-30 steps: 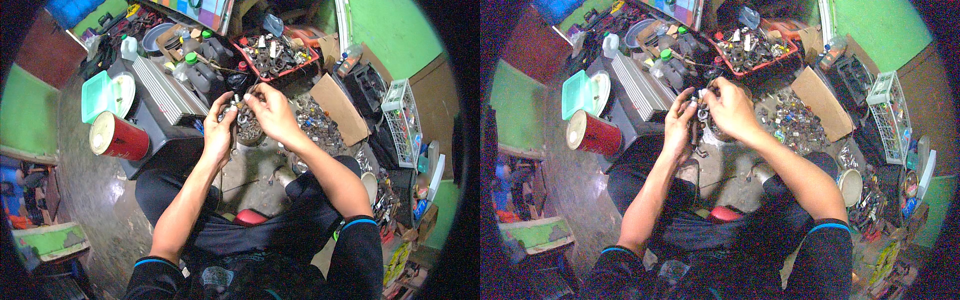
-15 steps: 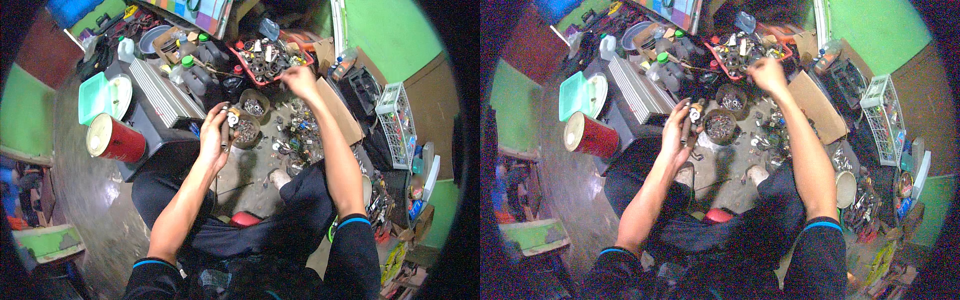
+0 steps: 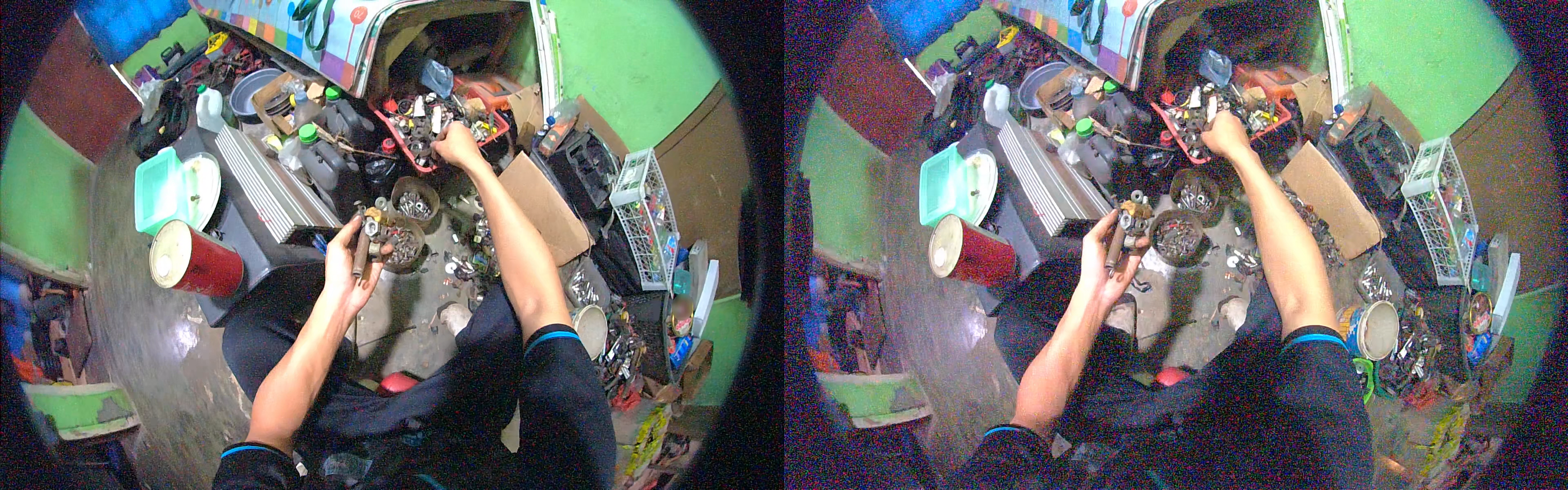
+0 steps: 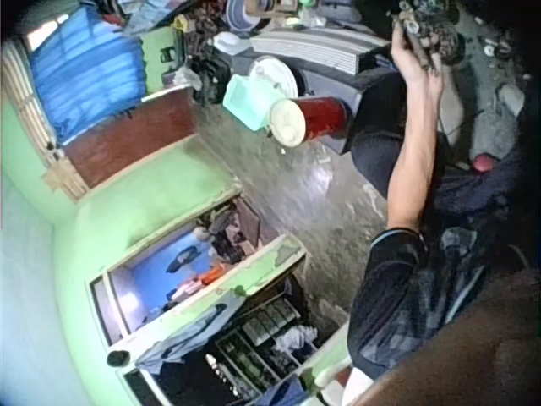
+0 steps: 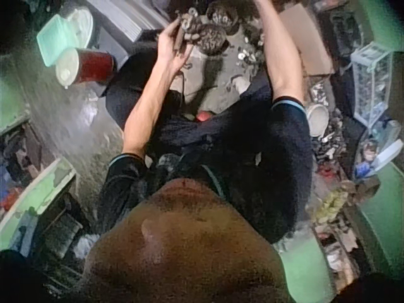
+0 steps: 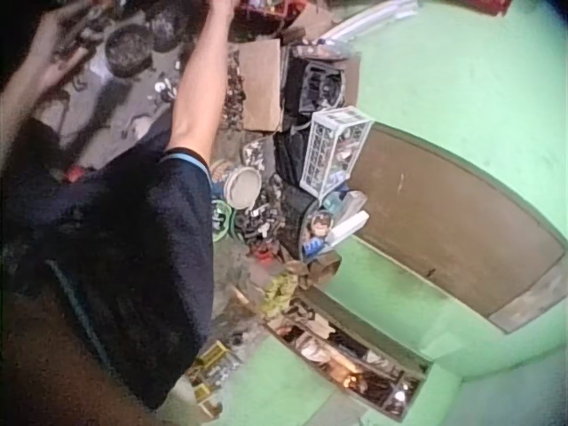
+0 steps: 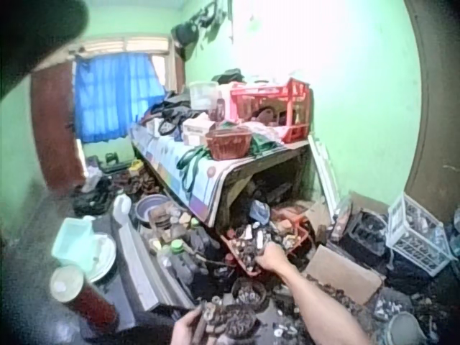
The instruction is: The person sits on the floor and sorts through a large pile of small metal parts, picking out specific components. They then assemble these parts into a larger mechanical assembly, fitting pieces together by hand.
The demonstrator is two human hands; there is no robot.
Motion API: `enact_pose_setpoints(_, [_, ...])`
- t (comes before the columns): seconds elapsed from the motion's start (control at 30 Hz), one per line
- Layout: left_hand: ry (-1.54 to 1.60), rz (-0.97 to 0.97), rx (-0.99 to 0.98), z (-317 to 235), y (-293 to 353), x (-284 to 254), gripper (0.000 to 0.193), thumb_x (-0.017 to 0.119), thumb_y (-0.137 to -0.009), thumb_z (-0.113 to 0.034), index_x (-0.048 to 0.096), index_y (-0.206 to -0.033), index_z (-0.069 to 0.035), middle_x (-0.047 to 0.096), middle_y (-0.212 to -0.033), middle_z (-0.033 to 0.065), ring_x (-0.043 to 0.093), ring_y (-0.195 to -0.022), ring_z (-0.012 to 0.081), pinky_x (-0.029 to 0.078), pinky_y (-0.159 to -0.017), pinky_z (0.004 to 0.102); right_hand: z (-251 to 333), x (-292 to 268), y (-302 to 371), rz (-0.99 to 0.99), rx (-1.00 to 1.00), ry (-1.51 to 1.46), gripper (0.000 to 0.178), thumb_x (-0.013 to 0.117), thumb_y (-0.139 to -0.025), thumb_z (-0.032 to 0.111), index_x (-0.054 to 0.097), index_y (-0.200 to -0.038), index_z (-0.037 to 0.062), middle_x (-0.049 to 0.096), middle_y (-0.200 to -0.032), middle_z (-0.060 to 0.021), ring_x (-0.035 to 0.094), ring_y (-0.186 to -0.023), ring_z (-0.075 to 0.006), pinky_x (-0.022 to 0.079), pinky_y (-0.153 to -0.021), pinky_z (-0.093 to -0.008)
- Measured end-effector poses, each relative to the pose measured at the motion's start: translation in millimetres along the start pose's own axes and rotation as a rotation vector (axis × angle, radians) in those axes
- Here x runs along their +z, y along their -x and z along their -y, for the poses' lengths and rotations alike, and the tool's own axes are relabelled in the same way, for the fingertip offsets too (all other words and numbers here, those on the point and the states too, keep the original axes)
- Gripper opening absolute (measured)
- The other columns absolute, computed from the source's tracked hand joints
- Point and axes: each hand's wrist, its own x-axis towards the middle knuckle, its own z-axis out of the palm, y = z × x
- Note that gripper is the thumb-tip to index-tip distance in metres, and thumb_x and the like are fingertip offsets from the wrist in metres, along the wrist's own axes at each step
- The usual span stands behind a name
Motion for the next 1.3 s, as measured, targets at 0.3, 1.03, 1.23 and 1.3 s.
enact_pose_setpoints(0.3, [0.208, 0.063, -0.071, -12.1, 2.4, 0.7, 0.030, 0.043, -0.099, -0.026, 0.053, -0.114, -0.002, 0.058, -0.104, 0.0138, 0.056, -0.087, 0.0247, 0.051, -0.074, 0.0383, 4.0, 13.4, -13.8, -0.324, -0.085, -0.081, 0.032, 0.070, -0.077, 0.019, 0.068, -0.102, -0.0003, 0.069, -0.083, -0.0218, 0.069, -0.080, -0.0316, 0.052, -0.076, -0.0389])
enact_pose_setpoints(1.03, [-0.686, 0.139, 0.369, 14.4, 13.8, 18.9, 0.052, 0.058, -0.081, 0.013, 0.045, -0.131, 0.006, 0.060, -0.115, 0.0157, 0.062, -0.098, 0.0192, 0.058, -0.082, 0.0311, 102.1, -56.1, 177.9, 0.036, -0.745, -0.338, 0.031, 0.071, -0.078, 0.015, 0.066, -0.105, 0.0011, 0.067, -0.100, -0.0164, 0.066, -0.092, -0.0295, 0.051, -0.080, -0.0358])
enact_pose_setpoints(1.23, [-0.864, 0.048, 0.445, 18.6, 12.4, 17.5, 0.043, 0.065, -0.082, 0.003, 0.055, -0.124, 0.004, 0.064, -0.106, 0.0115, 0.062, -0.091, 0.0133, 0.051, -0.081, 0.0270, 101.5, -60.7, 178.3, 0.000, -0.639, -0.337, 0.022, 0.069, -0.077, 0.012, 0.069, -0.096, 0.0008, 0.069, -0.088, -0.0153, 0.067, -0.081, -0.0291, 0.051, -0.075, -0.0367])
enact_pose_setpoints(1.3, [-0.926, 0.039, 0.444, 14.1, 16.9, 23.0, 0.043, 0.064, -0.084, 0.002, 0.054, -0.125, 0.003, 0.064, -0.105, 0.0100, 0.062, -0.090, 0.0139, 0.055, -0.078, 0.0280, 97.5, -60.0, 173.3, -0.010, -0.698, -0.284, 0.020, 0.068, -0.077, 0.012, 0.068, -0.093, 0.0009, 0.068, -0.088, -0.0154, 0.066, -0.083, -0.0319, 0.051, -0.075, -0.0383])
